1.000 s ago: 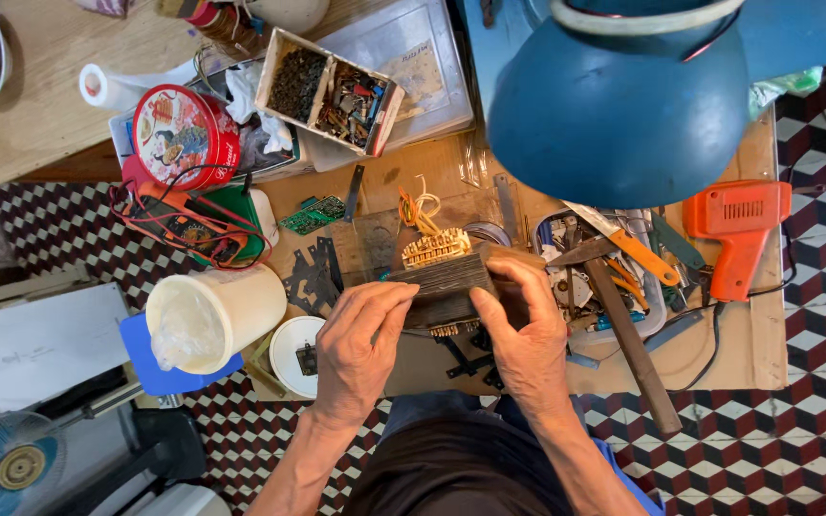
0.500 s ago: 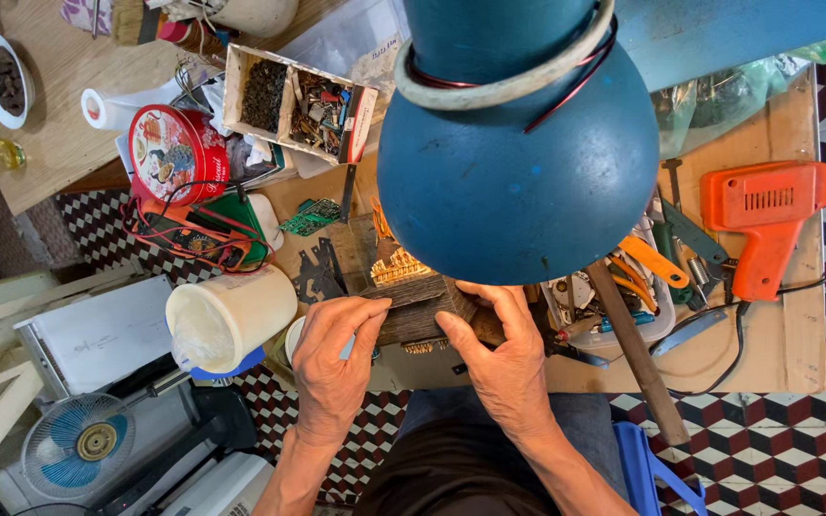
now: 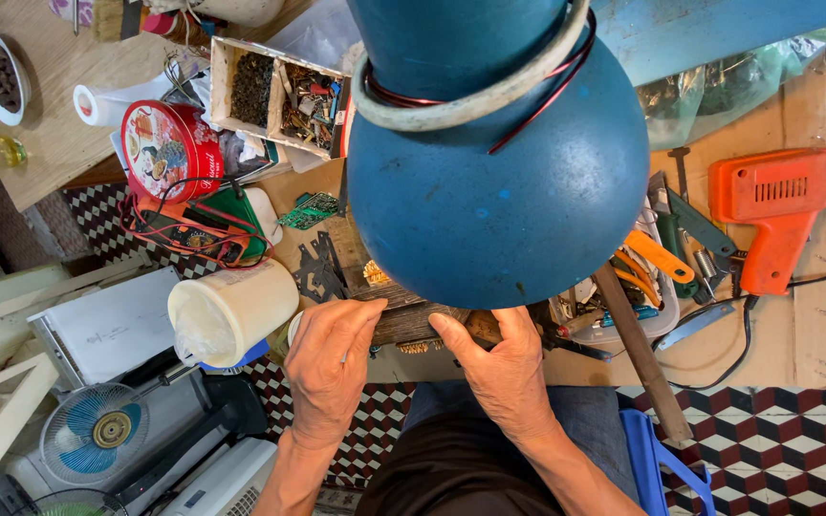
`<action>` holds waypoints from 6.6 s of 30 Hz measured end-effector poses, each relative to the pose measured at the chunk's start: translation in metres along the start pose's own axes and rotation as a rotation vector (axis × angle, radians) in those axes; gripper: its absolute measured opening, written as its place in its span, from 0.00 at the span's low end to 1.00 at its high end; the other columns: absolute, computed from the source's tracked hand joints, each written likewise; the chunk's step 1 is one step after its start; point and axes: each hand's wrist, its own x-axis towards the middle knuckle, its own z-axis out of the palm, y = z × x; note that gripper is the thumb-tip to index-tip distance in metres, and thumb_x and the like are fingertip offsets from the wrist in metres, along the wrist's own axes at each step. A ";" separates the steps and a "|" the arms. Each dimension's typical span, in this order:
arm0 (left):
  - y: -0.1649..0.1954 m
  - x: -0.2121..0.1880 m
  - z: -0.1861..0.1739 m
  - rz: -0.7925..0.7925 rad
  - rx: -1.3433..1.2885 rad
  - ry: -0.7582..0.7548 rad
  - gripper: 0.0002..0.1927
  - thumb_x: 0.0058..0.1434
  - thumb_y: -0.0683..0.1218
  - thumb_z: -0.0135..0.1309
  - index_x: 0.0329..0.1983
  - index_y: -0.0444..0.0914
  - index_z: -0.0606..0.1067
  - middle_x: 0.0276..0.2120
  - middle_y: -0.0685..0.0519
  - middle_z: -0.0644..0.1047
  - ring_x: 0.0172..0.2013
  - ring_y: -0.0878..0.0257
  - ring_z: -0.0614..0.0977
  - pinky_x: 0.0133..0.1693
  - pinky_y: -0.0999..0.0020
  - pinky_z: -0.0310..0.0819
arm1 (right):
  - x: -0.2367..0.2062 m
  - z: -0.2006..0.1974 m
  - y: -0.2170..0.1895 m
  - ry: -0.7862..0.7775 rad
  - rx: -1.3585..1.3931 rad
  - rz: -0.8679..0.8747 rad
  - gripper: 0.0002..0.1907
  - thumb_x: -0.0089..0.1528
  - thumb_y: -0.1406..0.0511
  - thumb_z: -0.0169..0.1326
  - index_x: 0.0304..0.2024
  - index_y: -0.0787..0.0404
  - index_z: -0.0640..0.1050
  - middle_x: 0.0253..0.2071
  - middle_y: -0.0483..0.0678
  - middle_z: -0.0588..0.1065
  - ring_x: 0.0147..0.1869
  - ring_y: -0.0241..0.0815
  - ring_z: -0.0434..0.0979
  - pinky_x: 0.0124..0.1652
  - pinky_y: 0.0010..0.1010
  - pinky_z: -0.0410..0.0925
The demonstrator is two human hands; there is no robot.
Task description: The person works on a small ornate decorative structure at a cluttered workbench, holding it steady while tapping and pressing parts with a hammer and small hand tools, repositioning the piece repeatedly and fitting components onto its surface.
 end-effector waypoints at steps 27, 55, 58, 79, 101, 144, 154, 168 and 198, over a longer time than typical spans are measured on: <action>-0.011 0.008 -0.013 0.121 0.016 -0.115 0.17 0.57 0.34 0.62 0.50 0.39 0.80 0.36 0.53 0.76 0.39 0.58 0.80 0.41 0.63 0.77 | 0.000 0.002 -0.002 0.006 0.018 -0.044 0.19 0.58 0.61 0.65 0.48 0.63 0.79 0.46 0.50 0.80 0.50 0.42 0.80 0.49 0.35 0.73; -0.004 0.025 -0.035 0.231 0.129 -0.289 0.22 0.54 0.34 0.59 0.53 0.40 0.79 0.33 0.55 0.75 0.32 0.58 0.79 0.36 0.61 0.73 | 0.004 0.008 -0.028 0.085 0.059 -0.039 0.16 0.61 0.61 0.63 0.47 0.64 0.81 0.44 0.49 0.81 0.47 0.41 0.80 0.49 0.33 0.72; -0.003 0.024 -0.036 0.225 0.122 -0.278 0.22 0.54 0.34 0.59 0.54 0.39 0.79 0.33 0.54 0.75 0.32 0.58 0.79 0.36 0.61 0.73 | 0.004 0.014 -0.035 0.113 0.120 -0.001 0.16 0.62 0.61 0.62 0.47 0.65 0.81 0.44 0.49 0.82 0.47 0.40 0.81 0.48 0.32 0.72; -0.020 0.029 -0.035 0.242 -0.028 -0.206 0.19 0.55 0.36 0.62 0.50 0.37 0.81 0.31 0.54 0.74 0.35 0.59 0.79 0.37 0.65 0.74 | 0.014 0.023 -0.028 0.125 0.143 0.116 0.20 0.60 0.63 0.63 0.52 0.68 0.78 0.48 0.53 0.80 0.50 0.39 0.80 0.51 0.30 0.73; -0.043 -0.014 0.011 -0.814 -0.890 -0.018 0.28 0.64 0.55 0.57 0.62 0.35 0.76 0.41 0.52 0.83 0.40 0.69 0.81 0.41 0.76 0.76 | 0.014 0.032 -0.059 0.020 -0.066 -0.020 0.19 0.64 0.67 0.58 0.58 0.64 0.77 0.54 0.46 0.72 0.55 0.36 0.77 0.52 0.28 0.73; 0.004 0.001 0.026 -0.986 -1.096 0.004 0.35 0.60 0.57 0.59 0.66 0.37 0.68 0.55 0.49 0.76 0.57 0.62 0.75 0.59 0.65 0.67 | -0.024 -0.095 0.002 0.145 -0.513 0.078 0.18 0.64 0.64 0.57 0.56 0.62 0.74 0.38 0.58 0.77 0.39 0.57 0.81 0.38 0.44 0.71; -0.030 -0.041 0.009 -0.743 -1.501 0.074 0.34 0.73 0.56 0.31 0.76 0.33 0.56 0.72 0.48 0.63 0.72 0.57 0.62 0.70 0.63 0.49 | -0.060 0.001 -0.095 0.025 -0.728 -0.519 0.26 0.63 0.70 0.55 0.64 0.62 0.69 0.38 0.57 0.74 0.36 0.56 0.78 0.33 0.44 0.69; -0.062 -0.089 0.000 -0.509 -1.574 -0.033 0.32 0.74 0.51 0.30 0.77 0.31 0.51 0.75 0.48 0.58 0.74 0.60 0.57 0.72 0.64 0.44 | -0.093 0.075 -0.095 0.086 -0.866 -0.576 0.23 0.66 0.71 0.53 0.63 0.62 0.70 0.39 0.58 0.75 0.39 0.56 0.78 0.36 0.44 0.70; -0.066 -0.094 -0.001 -0.446 -1.552 0.004 0.33 0.71 0.48 0.31 0.77 0.30 0.52 0.76 0.45 0.56 0.75 0.58 0.56 0.72 0.65 0.45 | -0.105 0.095 -0.095 0.097 -0.869 -0.594 0.19 0.66 0.69 0.51 0.61 0.62 0.72 0.45 0.61 0.78 0.43 0.59 0.81 0.41 0.43 0.73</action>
